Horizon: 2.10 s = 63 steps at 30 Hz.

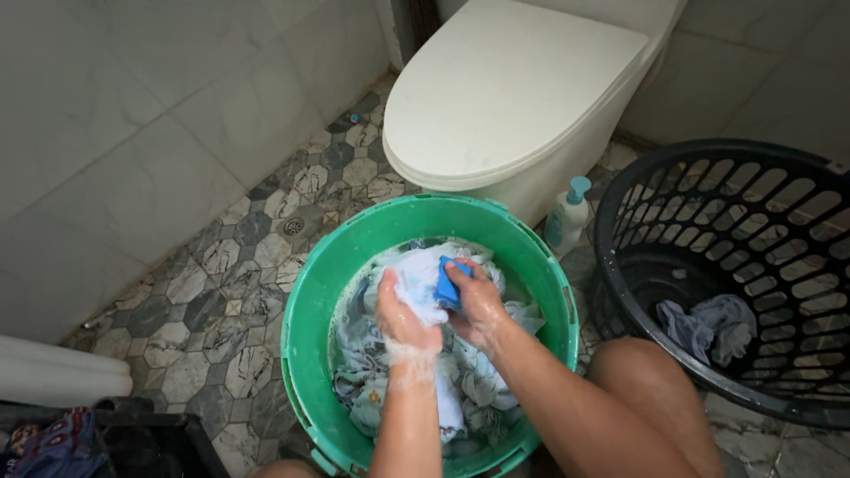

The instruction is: The person is hand-washing clothes in a green bucket filled with soapy water. They scrub the clothes with a blue scrubbing brush and their hands, then wring out the water.

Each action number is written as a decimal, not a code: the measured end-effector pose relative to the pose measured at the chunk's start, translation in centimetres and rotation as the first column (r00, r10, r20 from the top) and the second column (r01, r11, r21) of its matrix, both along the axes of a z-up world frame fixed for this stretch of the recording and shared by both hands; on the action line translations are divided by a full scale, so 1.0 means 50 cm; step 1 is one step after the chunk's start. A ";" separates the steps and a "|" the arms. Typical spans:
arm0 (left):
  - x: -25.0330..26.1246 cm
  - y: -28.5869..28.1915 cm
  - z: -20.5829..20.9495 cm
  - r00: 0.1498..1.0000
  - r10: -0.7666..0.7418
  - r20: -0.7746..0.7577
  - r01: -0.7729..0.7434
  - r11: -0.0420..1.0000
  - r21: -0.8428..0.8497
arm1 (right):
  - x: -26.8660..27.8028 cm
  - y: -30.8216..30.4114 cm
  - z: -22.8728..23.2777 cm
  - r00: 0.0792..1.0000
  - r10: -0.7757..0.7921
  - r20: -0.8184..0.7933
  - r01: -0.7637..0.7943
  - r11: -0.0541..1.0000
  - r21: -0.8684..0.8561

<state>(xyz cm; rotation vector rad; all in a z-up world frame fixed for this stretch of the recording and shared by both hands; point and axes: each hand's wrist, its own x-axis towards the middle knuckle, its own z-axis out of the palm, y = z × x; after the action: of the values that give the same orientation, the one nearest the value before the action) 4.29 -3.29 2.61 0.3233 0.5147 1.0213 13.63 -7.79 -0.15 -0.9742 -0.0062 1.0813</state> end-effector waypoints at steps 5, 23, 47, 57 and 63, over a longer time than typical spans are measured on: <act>0.022 -0.039 0.057 0.969 -0.183 0.163 0.170 0.981 0.090 | 0.011 0.005 -0.043 0.995 0.069 -0.067 -0.069 0.998 0.010; -0.020 -0.003 -0.155 0.417 0.466 -0.780 0.395 0.680 0.618 | 0.071 0.041 -0.151 0.965 0.119 -0.232 -0.033 0.938 0.346; -0.007 -0.043 -0.041 0.931 -0.115 -0.347 0.139 0.989 0.045 | -0.043 -0.008 -0.021 0.060 -0.015 0.998 0.008 1.000 0.014; -0.035 -0.029 0.236 0.983 -0.176 0.052 0.159 0.958 0.238 | 0.051 0.022 -0.049 0.995 0.029 -0.097 -0.035 0.998 -0.059; -0.023 -0.002 0.085 0.349 0.361 -0.865 0.136 0.894 0.428 | 0.044 0.007 -0.029 0.970 0.095 -0.224 -0.060 0.986 0.159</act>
<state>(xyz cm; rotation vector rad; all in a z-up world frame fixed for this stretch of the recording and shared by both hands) 3.13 -3.38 6.88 1.3777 1.3993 1.0056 15.82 -7.46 -1.58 -0.7129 0.0638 1.2432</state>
